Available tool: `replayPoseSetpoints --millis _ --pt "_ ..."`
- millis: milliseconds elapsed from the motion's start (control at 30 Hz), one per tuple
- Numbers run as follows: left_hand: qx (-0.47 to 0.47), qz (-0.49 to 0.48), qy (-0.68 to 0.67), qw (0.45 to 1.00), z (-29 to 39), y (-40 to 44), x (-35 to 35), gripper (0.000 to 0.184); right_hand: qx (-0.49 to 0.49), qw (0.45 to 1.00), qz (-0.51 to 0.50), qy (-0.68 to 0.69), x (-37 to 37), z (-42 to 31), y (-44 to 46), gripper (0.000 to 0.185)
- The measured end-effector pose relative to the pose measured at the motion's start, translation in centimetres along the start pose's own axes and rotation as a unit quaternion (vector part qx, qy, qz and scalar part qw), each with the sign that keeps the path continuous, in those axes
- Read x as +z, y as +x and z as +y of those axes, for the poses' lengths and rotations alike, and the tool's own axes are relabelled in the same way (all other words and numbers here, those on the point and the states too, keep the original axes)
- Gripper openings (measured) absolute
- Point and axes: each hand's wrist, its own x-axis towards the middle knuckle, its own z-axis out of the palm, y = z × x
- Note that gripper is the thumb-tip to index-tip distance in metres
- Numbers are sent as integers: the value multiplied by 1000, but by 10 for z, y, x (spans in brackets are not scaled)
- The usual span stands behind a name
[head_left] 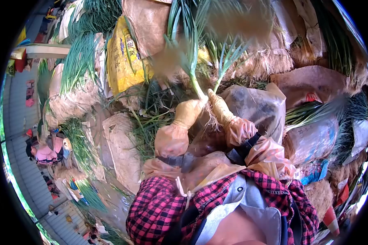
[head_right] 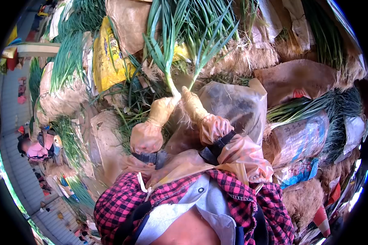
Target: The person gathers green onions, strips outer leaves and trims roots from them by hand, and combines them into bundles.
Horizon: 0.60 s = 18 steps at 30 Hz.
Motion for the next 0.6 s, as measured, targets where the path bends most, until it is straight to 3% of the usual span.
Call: replayPoseSetpoints --millis 67,100,167,200,233,300,367,433,500,567,600 --pt "247 93 22 964 -19 -1 7 46 3 1000 -5 3 2 -1 -3 31" --pt "93 73 -173 978 -22 1 12 40 3 1000 -9 7 6 -4 -8 32" --pt "20 104 -251 962 -31 24 -2 44 4 1000 -5 8 13 -6 -14 30" --pt "87 32 -374 923 -39 48 8 45 -7 998 -34 49 14 -2 -12 29" --pt "59 48 -297 952 -48 61 25 39 -19 994 -61 88 14 1 -9 29" --pt "28 11 -382 924 -17 53 29 32 -21 995 -34 95 7 14 -3 25" --pt "-32 125 -328 936 -8 64 21 28 -75 994 -58 45 3 16 -6 23" --pt "-59 180 -219 957 -5 70 7 28 -101 993 -63 4 4 11 -13 23" --pt "-57 148 -218 963 -5 68 5 30 -91 994 -65 -4 5 0 -16 22" --pt "19 11 -327 945 -3 48 12 32 -108 990 -74 52 15 -6 -18 21" --pt "157 33 -178 971 -17 49 23 33 -88 989 -54 104 20 -6 -18 24"
